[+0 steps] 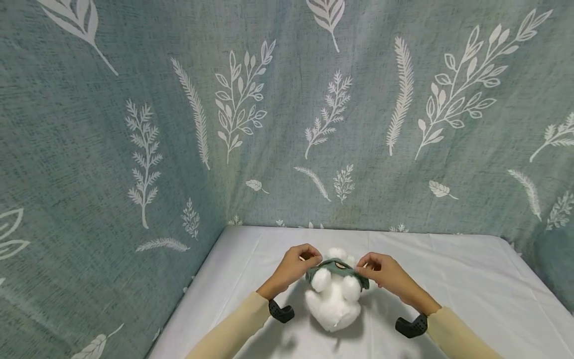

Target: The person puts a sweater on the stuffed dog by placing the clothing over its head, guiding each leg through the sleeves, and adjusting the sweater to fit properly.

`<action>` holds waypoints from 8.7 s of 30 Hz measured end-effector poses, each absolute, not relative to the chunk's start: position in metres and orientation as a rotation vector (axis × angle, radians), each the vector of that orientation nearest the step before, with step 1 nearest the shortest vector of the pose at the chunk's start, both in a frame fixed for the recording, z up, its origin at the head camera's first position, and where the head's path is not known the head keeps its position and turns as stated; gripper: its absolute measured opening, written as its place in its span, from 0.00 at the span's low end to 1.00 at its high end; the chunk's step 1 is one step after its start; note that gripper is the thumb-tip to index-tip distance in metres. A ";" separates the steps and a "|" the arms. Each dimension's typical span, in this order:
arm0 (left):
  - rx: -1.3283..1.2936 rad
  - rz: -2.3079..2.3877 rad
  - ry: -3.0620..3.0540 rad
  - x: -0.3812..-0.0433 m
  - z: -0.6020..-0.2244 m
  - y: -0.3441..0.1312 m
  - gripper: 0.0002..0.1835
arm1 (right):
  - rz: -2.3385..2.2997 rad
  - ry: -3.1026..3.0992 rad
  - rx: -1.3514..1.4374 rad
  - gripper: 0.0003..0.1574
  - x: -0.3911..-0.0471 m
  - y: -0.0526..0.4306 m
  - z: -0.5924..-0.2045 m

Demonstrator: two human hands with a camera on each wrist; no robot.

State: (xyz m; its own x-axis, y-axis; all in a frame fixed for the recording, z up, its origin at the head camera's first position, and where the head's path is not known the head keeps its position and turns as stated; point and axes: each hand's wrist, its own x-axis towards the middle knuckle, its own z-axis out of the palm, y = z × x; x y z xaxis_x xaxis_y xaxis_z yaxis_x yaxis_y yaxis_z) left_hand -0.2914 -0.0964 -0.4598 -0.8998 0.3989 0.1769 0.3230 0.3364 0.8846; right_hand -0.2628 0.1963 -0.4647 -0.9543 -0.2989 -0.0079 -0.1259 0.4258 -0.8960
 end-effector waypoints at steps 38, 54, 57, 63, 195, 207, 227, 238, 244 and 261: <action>1.845 0.245 3.017 -0.264 -0.453 -0.055 0.18 | -1.605 2.270 -0.531 0.18 -0.252 0.199 -0.467; 1.571 0.255 3.337 -0.259 -0.459 -0.042 0.22 | -1.642 2.154 -0.747 0.20 -0.246 0.201 -0.450; 1.548 0.280 3.380 -0.258 -0.460 -0.039 0.20 | -1.621 2.162 -0.761 0.19 -0.244 0.198 -0.447; 1.420 0.494 3.372 -0.258 -0.466 -0.040 0.16 | -1.559 2.204 -0.747 0.17 -0.243 0.194 -0.444; 1.446 0.623 2.941 -0.270 -0.442 -0.046 0.09 | -1.450 2.571 -0.518 0.20 -0.242 0.197 -0.466; 1.529 0.491 3.036 -0.266 -0.441 -0.044 0.04 | -1.461 2.571 -0.437 0.18 -0.242 0.195 -0.470; 1.521 0.476 2.994 -0.268 -0.441 -0.050 0.07 | -1.562 2.477 -0.349 0.21 -0.241 0.189 -0.469; 1.532 0.330 3.056 -0.267 -0.438 -0.042 0.05 | -1.573 2.490 -0.366 0.19 -0.240 0.188 -0.467; 1.467 0.257 3.093 -0.267 -0.437 -0.042 0.05 | -1.565 2.511 -0.382 0.19 -0.238 0.190 -0.469; 1.457 0.786 2.828 -0.280 -0.447 -0.063 0.03 | -1.615 2.383 -0.372 0.21 -0.241 0.198 -0.472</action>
